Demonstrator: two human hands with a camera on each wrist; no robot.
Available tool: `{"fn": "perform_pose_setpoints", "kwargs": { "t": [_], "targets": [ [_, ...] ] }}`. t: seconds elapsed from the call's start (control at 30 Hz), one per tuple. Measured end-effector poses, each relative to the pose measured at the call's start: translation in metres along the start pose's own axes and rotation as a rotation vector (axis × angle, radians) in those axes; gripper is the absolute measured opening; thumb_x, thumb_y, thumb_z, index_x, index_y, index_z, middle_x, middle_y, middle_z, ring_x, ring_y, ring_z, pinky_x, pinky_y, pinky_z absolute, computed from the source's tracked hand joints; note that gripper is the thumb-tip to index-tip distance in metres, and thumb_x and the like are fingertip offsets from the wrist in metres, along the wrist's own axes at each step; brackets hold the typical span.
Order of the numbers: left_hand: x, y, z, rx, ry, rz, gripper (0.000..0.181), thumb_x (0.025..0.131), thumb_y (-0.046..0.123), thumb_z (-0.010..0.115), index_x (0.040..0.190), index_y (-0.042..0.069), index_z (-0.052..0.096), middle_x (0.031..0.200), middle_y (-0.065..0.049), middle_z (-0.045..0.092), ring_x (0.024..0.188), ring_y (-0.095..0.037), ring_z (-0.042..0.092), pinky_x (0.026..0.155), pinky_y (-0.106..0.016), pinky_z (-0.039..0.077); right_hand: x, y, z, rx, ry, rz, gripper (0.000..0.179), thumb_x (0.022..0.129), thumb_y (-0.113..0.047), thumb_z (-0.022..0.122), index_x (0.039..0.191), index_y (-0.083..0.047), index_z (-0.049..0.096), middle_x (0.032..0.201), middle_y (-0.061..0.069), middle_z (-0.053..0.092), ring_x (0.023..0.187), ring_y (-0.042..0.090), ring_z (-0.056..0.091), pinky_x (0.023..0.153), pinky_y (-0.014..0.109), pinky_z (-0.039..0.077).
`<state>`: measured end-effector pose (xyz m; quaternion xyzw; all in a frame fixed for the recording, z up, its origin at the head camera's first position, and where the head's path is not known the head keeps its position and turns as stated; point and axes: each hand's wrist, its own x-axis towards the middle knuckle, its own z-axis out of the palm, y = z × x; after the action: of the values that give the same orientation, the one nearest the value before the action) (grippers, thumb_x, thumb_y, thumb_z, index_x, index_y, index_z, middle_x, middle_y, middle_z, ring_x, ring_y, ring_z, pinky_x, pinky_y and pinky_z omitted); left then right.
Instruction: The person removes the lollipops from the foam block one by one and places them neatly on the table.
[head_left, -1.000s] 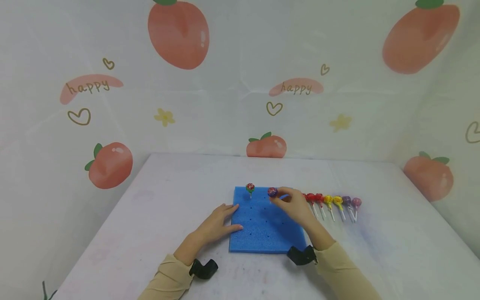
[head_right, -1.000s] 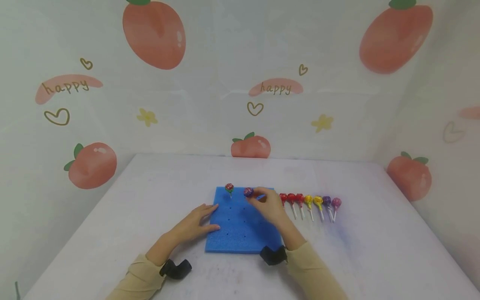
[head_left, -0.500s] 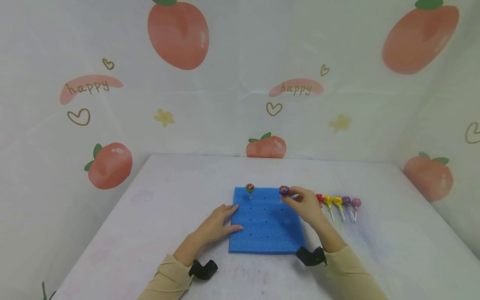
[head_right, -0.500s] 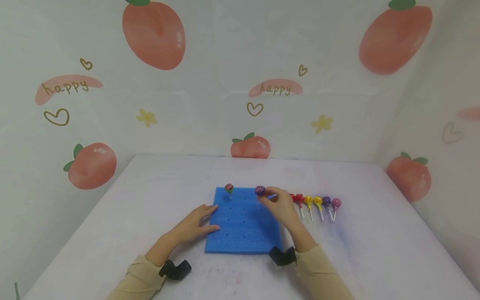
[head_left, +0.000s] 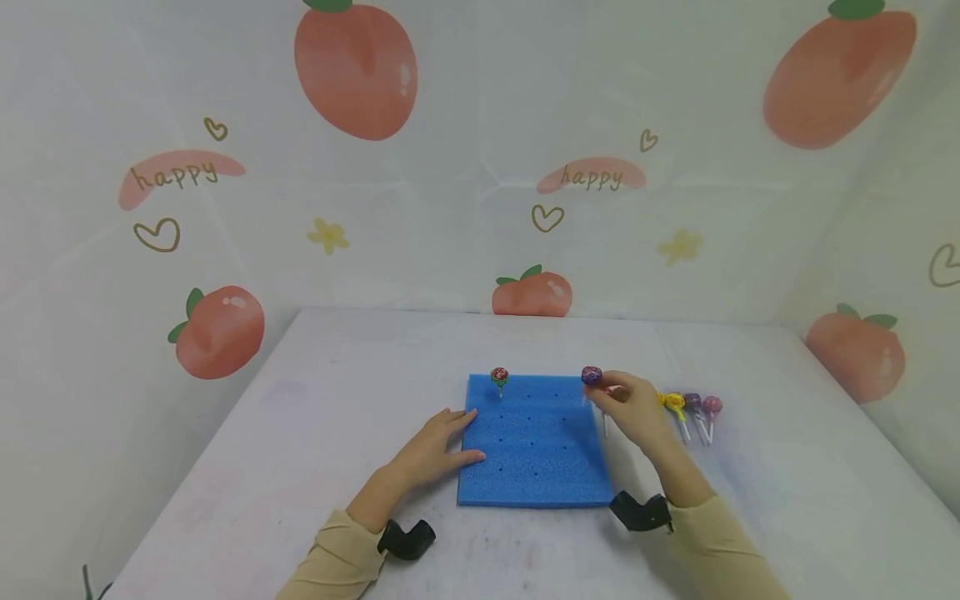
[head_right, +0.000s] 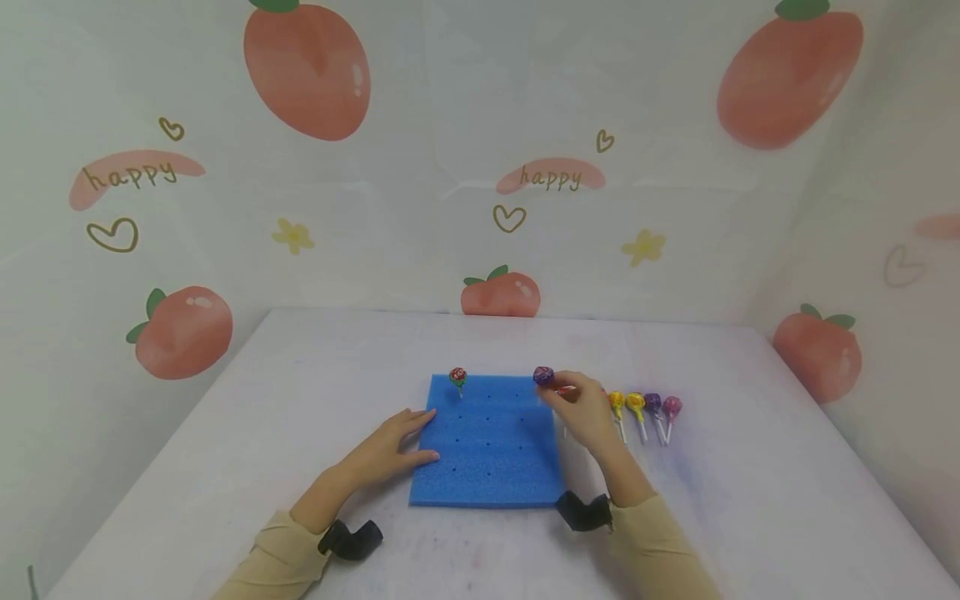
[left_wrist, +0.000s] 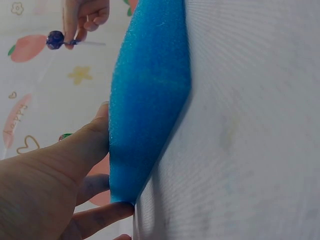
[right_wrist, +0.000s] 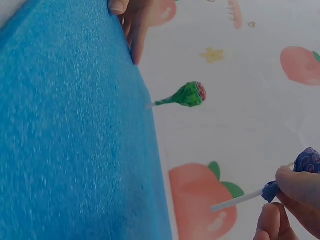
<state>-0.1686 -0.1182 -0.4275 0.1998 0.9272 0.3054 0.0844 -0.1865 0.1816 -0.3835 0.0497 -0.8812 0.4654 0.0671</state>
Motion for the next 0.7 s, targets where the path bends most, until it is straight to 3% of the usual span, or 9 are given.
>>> {"fn": "perform_pose_setpoints", "kwargs": {
  "t": [0.07,0.33,0.53,0.7],
  "targets": [
    [0.0,0.0,0.0,-0.002,0.0,-0.003,0.069,0.087,0.04,0.063,0.142,0.005,0.04,0.144,-0.021,0.041,0.139,-0.042,0.027,0.11,-0.057,0.027,-0.001,0.001,-0.003,-0.011,0.013,0.012,0.031,0.088,-0.027,0.065,0.103,0.0,0.066,0.096,0.019,0.068,0.074,0.016,0.062,0.059,0.023,0.049],
    [-0.001,0.0,-0.001,-0.005,-0.009,-0.011,0.069,0.087,0.041,0.063,0.142,0.007,0.039,0.145,-0.02,0.04,0.139,-0.042,0.027,0.111,-0.057,0.027,-0.003,0.008,-0.02,-0.073,-0.006,0.107,0.035,0.092,-0.027,0.06,0.114,-0.001,0.063,0.114,0.022,0.063,0.096,0.031,0.061,0.077,0.031,0.054],
    [-0.001,0.0,0.0,0.002,-0.006,-0.009,0.069,0.087,0.041,0.062,0.142,0.007,0.039,0.145,-0.02,0.04,0.139,-0.042,0.026,0.111,-0.057,0.027,-0.006,0.013,-0.031,-0.103,0.012,0.12,0.036,0.092,-0.025,0.06,0.115,0.002,0.062,0.118,0.024,0.062,0.101,0.037,0.063,0.084,0.042,0.055],
    [0.0,0.0,0.0,-0.008,-0.002,-0.01,0.07,0.087,0.041,0.063,0.142,0.007,0.039,0.145,-0.02,0.04,0.139,-0.042,0.026,0.111,-0.057,0.027,-0.007,0.019,-0.039,-0.138,0.014,0.164,0.041,0.093,-0.031,0.058,0.117,0.001,0.061,0.118,0.024,0.06,0.101,0.036,0.062,0.084,0.043,0.055]
  ]
}}
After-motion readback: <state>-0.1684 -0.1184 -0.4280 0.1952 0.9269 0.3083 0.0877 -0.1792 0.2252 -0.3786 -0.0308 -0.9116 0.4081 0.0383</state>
